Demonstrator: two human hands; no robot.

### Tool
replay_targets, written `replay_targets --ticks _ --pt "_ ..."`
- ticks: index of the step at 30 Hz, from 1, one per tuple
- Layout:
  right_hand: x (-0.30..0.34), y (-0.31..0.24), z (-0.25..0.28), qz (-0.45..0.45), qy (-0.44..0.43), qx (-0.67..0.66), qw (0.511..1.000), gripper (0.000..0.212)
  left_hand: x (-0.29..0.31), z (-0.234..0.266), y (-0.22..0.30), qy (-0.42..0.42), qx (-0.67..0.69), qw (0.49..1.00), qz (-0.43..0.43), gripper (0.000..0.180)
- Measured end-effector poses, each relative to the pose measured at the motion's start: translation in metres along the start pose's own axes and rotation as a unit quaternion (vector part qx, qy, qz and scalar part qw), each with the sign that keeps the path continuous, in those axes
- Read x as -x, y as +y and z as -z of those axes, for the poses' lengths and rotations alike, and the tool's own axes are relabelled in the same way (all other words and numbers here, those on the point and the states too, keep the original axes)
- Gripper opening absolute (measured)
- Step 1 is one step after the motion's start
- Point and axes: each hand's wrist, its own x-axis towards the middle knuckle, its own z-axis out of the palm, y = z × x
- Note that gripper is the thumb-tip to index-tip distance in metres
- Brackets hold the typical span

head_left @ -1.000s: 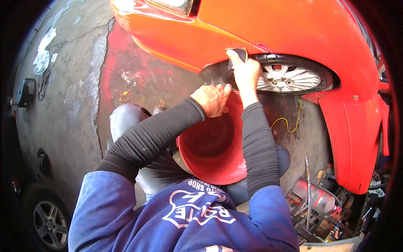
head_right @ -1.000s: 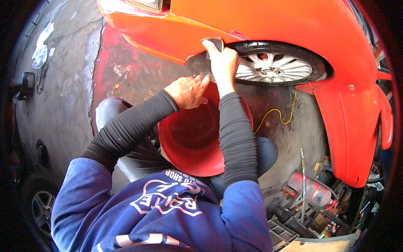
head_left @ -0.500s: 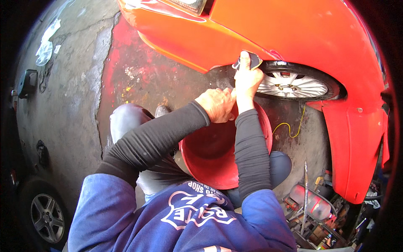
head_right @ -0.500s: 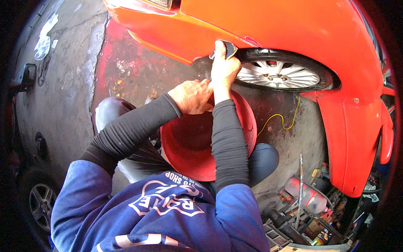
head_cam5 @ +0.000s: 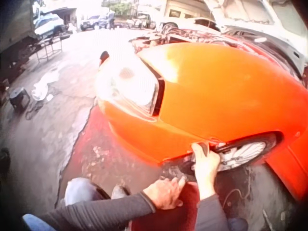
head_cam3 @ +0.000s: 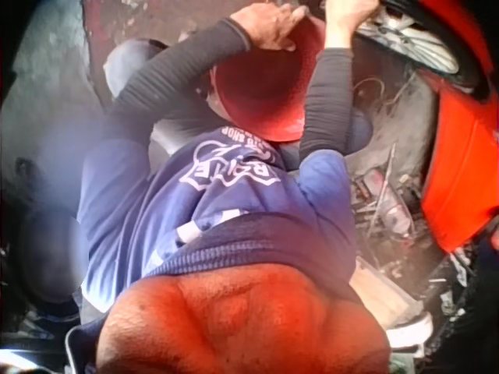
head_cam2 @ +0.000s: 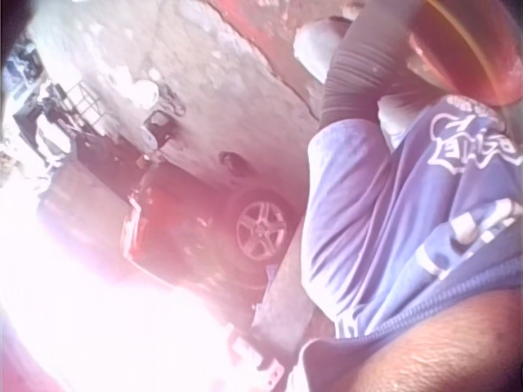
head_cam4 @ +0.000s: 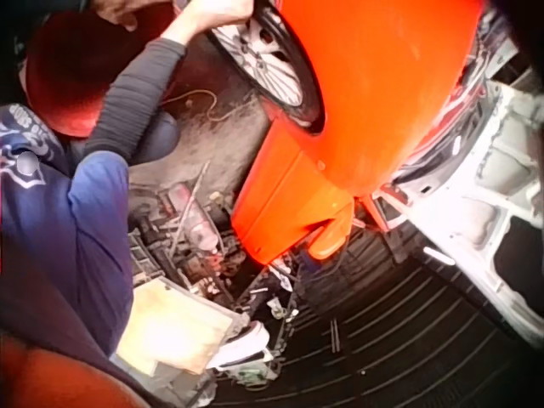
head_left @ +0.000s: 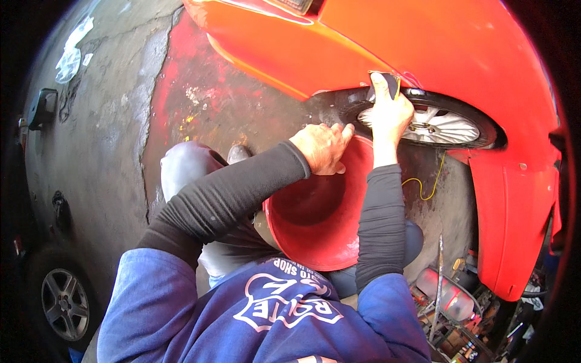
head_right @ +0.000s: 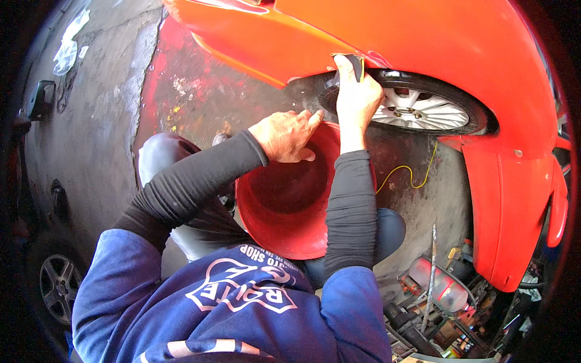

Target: The person kneels beside a red car and repeatedly wipes the front bumper and wheel arch with a cloth, frequently dipping the cloth into a red bucket. The person continues this cleaning motion along the lower front bodywork of the car.

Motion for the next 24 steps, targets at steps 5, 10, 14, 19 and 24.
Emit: replay_targets --ticks 5,10,14,19,24 --pt "-0.016 -0.014 0.023 -0.12 -0.136 -0.028 0.983 0.032 -0.005 0.002 0.003 -0.023 -0.033 0.999 0.002 0.093" --pt "-0.016 -0.015 0.025 -0.053 0.001 -0.088 0.995 0.039 -0.003 0.0 0.005 -0.007 -0.04 0.999 0.007 0.094" --pt "-0.005 0.005 0.005 -0.043 -0.133 0.02 0.99 0.034 -0.001 0.003 0.001 -0.003 0.002 1.0 0.002 0.094" --pt "-0.007 0.003 0.013 -0.031 -0.048 -0.122 0.991 0.027 -0.001 0.002 0.001 0.002 -0.008 1.0 -0.006 0.091" --pt "-0.015 -0.009 0.024 -0.01 -0.117 0.03 0.993 0.026 -0.007 0.0 0.002 -0.007 -0.042 0.999 0.007 0.093"
